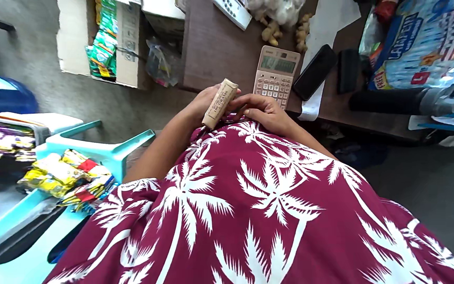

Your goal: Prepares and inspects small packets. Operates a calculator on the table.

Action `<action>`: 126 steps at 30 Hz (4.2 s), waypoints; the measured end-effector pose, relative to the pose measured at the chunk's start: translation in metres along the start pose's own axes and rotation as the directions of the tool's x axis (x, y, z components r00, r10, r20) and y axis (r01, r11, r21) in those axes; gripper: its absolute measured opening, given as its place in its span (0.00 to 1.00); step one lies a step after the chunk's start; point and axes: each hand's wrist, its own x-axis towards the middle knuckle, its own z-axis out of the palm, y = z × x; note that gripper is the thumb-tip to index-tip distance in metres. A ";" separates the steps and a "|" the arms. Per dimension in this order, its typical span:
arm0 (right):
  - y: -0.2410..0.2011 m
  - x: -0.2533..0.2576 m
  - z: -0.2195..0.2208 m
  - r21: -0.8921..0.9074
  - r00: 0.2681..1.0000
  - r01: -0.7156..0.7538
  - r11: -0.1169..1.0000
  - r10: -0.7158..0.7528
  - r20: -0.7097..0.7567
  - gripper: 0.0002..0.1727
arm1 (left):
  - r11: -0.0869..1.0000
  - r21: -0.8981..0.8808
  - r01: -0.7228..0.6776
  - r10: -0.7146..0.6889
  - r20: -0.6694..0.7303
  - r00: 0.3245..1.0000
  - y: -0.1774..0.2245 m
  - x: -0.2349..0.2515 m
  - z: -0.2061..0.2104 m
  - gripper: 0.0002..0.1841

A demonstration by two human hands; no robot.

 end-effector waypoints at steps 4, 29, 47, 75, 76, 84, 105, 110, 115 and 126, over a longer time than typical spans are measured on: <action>0.000 -0.001 0.001 -0.022 1.000 0.024 0.999 -0.024 0.001 0.17 | 0.999 0.050 0.010 -0.013 0.051 0.999 0.002 -0.001 -0.001 0.23; 0.006 -0.011 0.007 -0.116 0.998 0.040 0.992 -0.046 -0.046 0.14 | 0.972 0.231 -0.030 0.001 0.125 0.992 -0.004 -0.003 -0.008 0.26; -0.007 -0.013 0.011 -0.252 0.984 -0.124 0.960 0.086 -0.156 0.12 | 0.962 0.231 -0.143 0.084 0.249 0.965 0.006 -0.007 0.008 0.16; 0.036 -0.031 -0.018 -0.382 0.938 -0.185 0.905 0.046 -0.344 0.20 | 0.935 0.334 -0.122 0.062 0.186 0.981 -0.009 0.004 -0.012 0.28; 0.041 -0.035 -0.022 -0.384 0.916 -0.199 0.902 0.032 -0.401 0.20 | 0.937 0.327 -0.123 0.065 0.184 0.981 -0.010 0.005 -0.013 0.28; 0.043 -0.086 -0.039 -0.354 0.726 -0.509 0.784 0.171 -0.666 0.19 | 0.902 0.425 -0.072 0.011 0.144 0.990 0.005 -0.008 0.003 0.25; 0.078 -0.084 -0.047 -0.412 0.592 -0.766 0.493 0.291 -0.751 0.29 | 0.943 0.333 -0.001 -0.052 0.149 0.987 0.003 0.001 0.007 0.28; 0.073 -0.081 -0.045 -0.504 0.653 -0.716 0.483 0.210 -0.728 0.28 | 0.942 0.334 -0.002 -0.047 0.139 0.989 0.005 0.001 0.003 0.27; 0.075 -0.071 -0.034 -0.591 0.734 -0.635 0.498 0.148 -0.663 0.26 | 0.957 0.291 -0.002 -0.039 0.134 0.990 0.004 0.001 -0.003 0.26; 0.067 -0.042 -0.037 -0.623 0.763 -0.625 0.471 0.200 -0.615 0.25 | 0.953 0.302 0.008 -0.042 0.107 0.993 0.007 0.000 -0.007 0.25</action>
